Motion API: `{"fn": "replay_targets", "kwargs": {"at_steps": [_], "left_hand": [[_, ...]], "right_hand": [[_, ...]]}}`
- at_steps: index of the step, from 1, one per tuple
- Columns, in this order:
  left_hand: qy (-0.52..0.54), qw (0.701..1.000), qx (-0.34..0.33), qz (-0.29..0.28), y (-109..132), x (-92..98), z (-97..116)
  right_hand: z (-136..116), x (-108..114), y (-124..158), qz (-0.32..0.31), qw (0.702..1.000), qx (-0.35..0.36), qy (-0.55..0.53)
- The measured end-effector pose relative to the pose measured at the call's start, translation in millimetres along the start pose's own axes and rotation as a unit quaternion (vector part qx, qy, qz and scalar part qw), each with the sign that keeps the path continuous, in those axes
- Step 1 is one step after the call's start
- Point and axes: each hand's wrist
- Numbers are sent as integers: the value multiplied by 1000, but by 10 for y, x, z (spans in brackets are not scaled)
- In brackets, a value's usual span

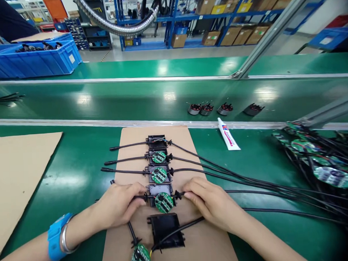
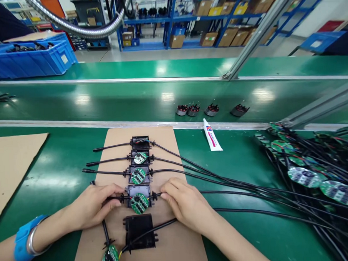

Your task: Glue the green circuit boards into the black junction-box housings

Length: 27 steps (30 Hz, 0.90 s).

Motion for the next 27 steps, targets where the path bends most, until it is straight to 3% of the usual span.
{"fn": "replay_targets", "kwargs": {"at_steps": [3, 7, 10, 12, 14, 16, 21, 24, 27], "left_hand": [[-72, 997, -7, 35, -24, -54, -9], [-144, 985, -11, 93, -50, -63, -3], [-123, 985, -20, 122, 18, 6, 36], [-55, 994, -56, 70, 116, 81, 60], [-2, 996, -89, -24, 226, 148, 56], [-6, 992, -102, -71, 322, 182, 16], [-38, 993, -115, -9, 488, 153, -62], [-27, 994, -109, 17, 542, 77, 36], [-60, 992, -107, 38, 530, -58, 143]], "right_hand": [[53, -144, -38, 22, 997, 17, 72], [29, -177, -89, 49, 986, 46, 153], [-68, -131, -49, 85, 979, 61, 173], [-179, -110, 7, 80, 984, 81, 137], [-299, -115, 63, 28, 993, 97, 67], [-397, -124, 110, -14, 994, 103, 14], [-452, 87, 272, -7, 995, 97, -30], [-353, 266, 427, 6, 999, 49, 1], [-221, 250, 541, -14, 999, 9, 43]]}}
Point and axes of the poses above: each hand's wrist, its own y-axis away from the middle knuckle, its own x-axis out of the back of the hand, z = x × y, and after that the axes turned 13 degrees about x, right-handed
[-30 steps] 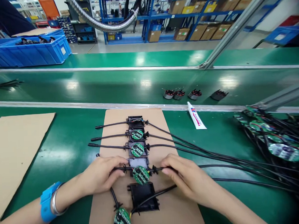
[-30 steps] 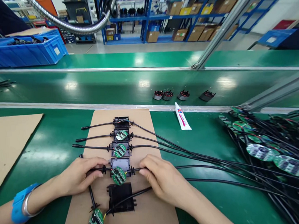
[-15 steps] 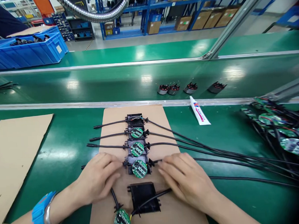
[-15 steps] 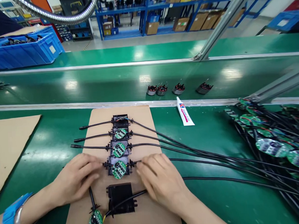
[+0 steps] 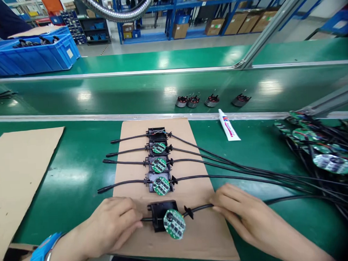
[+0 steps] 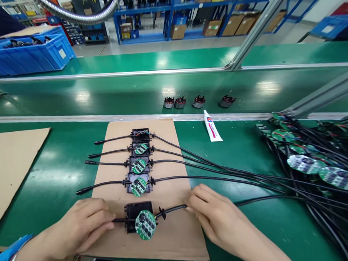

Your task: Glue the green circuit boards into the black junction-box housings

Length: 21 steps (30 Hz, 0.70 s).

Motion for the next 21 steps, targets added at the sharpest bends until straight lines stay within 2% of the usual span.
{"fn": "replay_targets", "kwargs": {"at_steps": [4, 12, 16, 19, 21], "left_hand": [[-20, 1000, 21, 0, -28, -105, 9], [27, 999, 24, 15, 103, 91, -61], [-17, 997, 72, -28, 104, -4, -130], [-29, 994, 101, -22, 91, -78, -149], [-26, 993, 112, -25, 89, -58, -133]], "right_hand": [[59, -188, 18, 4, 999, -12, 37], [25, -271, -87, -7, 1000, 26, -10], [36, -340, -110, -13, 999, 29, 2], [18, -369, -95, -14, 999, 30, 12], [-9, -333, -88, -12, 999, 26, 19]]}}
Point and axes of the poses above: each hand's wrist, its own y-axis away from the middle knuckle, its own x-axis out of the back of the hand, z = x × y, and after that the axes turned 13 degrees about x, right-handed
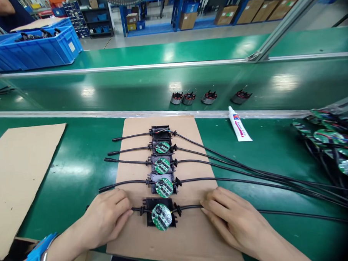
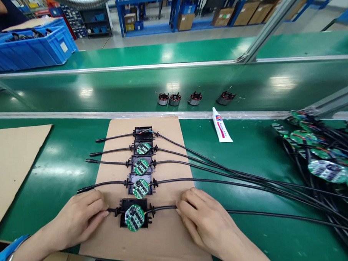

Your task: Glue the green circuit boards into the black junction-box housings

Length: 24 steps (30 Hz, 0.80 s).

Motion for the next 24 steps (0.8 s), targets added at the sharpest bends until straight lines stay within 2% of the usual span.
{"fn": "replay_targets", "kwargs": {"at_steps": [3, 5, 8, 10, 12, 14, 17, 21, 24], "left_hand": [[33, 999, 13, -20, -49, 167, 9], [56, 998, 19, -7, -199, 335, -31], [37, 996, 30, 70, -669, 550, -188], [-16, 991, 49, 122, -1070, 610, -342], [-56, 988, 53, 136, -1429, 594, -502], [-62, 988, 48, 130, -1672, 534, -634], [-47, 988, 58, 133, -1806, 445, -748], [-34, 984, 93, 146, -1781, 432, -779], [-9, 988, 101, 120, -1733, 474, -781]], "right_hand": [[10, 154, -65, -17, 1000, -11, -7], [111, 284, -202, -25, 1000, -13, -14], [446, 411, -543, 27, 998, -26, 40], [735, 415, -785, 49, 991, -54, 115], [1001, 368, -966, 38, 984, -73, 159], [1203, 303, -1064, 27, 982, -76, 168], [1384, 228, -1123, 40, 982, -77, 171], [1496, 182, -1208, 56, 983, -76, 156], [1502, 205, -1249, 60, 987, -73, 130]]}}
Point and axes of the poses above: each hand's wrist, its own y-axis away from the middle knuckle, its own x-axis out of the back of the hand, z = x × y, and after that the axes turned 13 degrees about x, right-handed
